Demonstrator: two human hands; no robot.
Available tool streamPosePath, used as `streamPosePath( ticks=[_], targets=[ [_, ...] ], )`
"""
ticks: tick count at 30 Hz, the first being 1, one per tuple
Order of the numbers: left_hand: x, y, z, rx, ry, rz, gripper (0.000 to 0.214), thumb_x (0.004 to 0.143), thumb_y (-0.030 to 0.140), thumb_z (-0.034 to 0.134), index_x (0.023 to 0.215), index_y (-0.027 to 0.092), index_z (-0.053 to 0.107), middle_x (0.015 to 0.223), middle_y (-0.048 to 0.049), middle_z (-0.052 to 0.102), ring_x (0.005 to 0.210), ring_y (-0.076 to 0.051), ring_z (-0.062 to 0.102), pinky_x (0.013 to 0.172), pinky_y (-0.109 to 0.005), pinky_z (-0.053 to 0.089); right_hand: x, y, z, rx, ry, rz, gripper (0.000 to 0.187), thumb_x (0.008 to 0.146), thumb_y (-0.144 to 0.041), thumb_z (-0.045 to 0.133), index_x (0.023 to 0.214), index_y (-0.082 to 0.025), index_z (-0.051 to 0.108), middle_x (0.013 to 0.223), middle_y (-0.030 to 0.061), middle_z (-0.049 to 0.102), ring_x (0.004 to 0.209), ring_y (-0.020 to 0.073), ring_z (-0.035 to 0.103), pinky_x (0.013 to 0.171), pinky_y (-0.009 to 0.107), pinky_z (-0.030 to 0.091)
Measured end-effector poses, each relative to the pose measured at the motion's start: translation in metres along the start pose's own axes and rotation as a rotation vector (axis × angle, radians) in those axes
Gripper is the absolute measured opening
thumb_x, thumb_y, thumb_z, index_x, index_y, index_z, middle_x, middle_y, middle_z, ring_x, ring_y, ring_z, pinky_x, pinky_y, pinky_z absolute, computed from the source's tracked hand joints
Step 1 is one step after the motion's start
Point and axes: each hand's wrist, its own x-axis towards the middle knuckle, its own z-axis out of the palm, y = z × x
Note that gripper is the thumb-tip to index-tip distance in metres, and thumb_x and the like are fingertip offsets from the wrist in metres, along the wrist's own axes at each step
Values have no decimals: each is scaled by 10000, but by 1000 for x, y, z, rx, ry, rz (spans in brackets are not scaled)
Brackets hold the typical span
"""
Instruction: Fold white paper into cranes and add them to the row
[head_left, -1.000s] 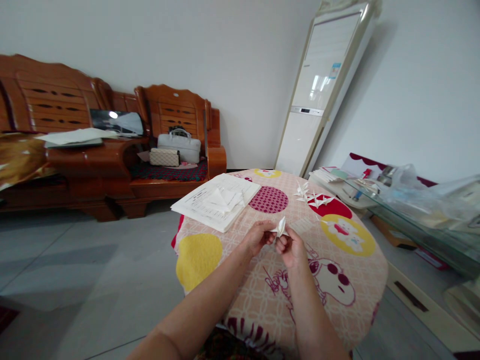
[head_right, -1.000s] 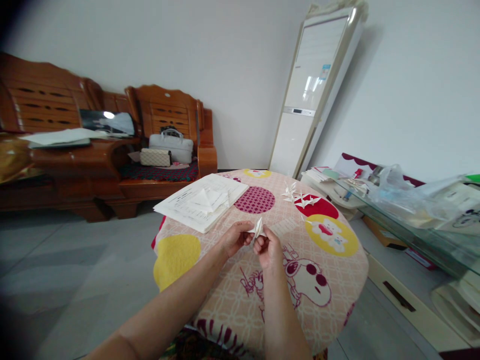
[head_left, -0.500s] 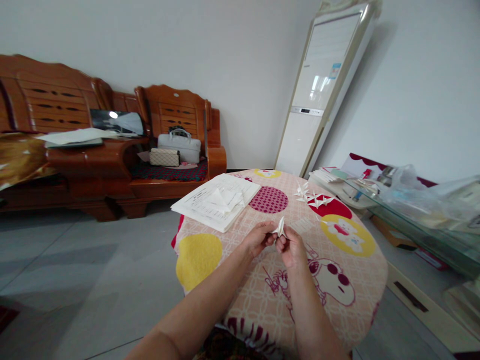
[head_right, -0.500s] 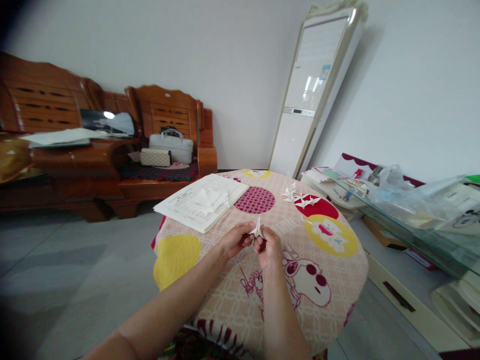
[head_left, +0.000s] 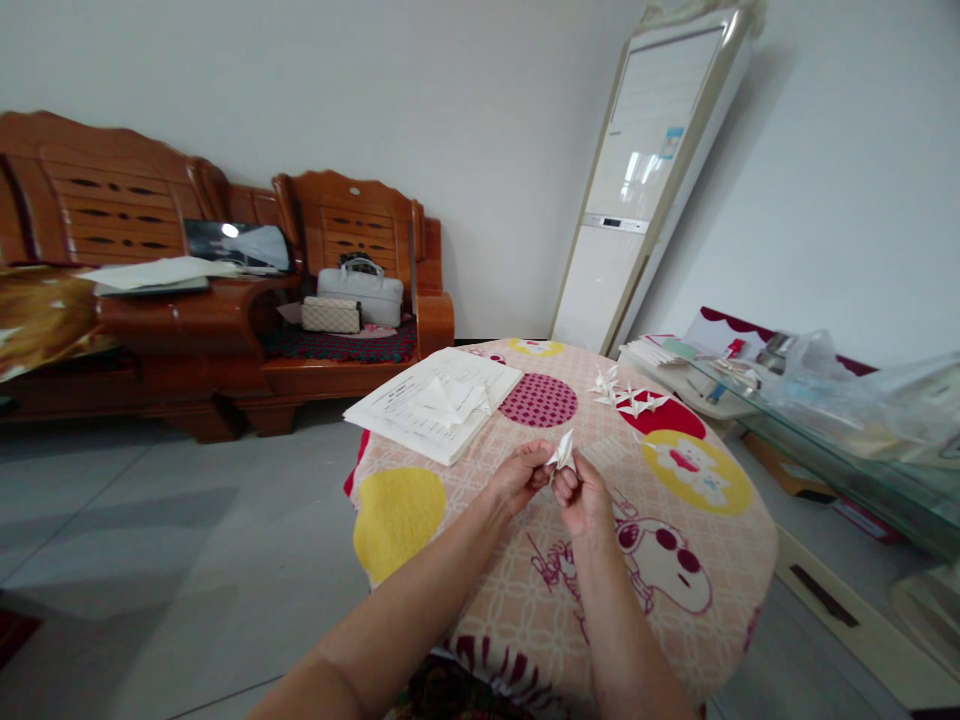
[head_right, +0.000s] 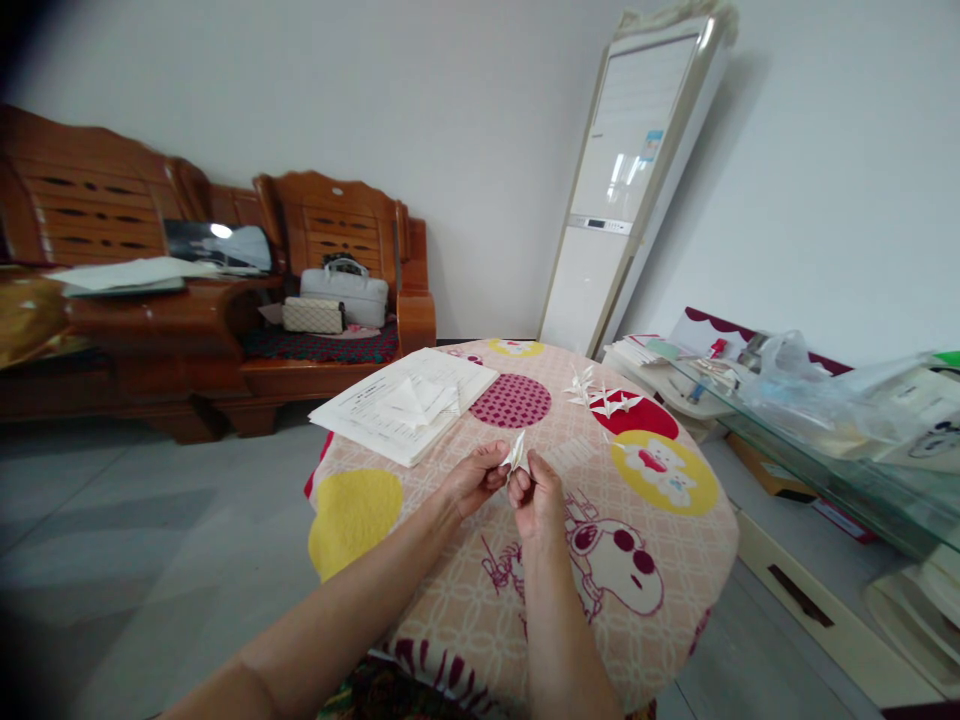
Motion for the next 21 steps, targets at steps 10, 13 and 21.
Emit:
streamPosePath(
  ticks=[10,13,21],
  targets=[
    [4,-1,-5,-33,24,26,299,706,292,702,637,156,445,463,77,404,386,-19,239,404,-168,168,-1,-2,0,-30,-41,-4,420,716,-401,731,543,-206,401,394,-104,365,300,43,294,286,183,225],
    [6,-3,-7,-44,27,32,309,708,289,691,632,160,421,464,83,386,383,-16,230,400,-166,165,-1,-1,0,-12,-53,-10,432,715,-404,731,523,-206,398,373,-103,358,292,43,292,289,185,231],
    [-4,5,-1,56,-43,4,365,711,392,716,621,147,462,483,61,421,384,-20,270,405,-195,150,-2,-4,1,-9,-43,-20,407,701,-400,732,536,-201,418,394,-101,351,315,45,320,319,187,252]
  ],
)
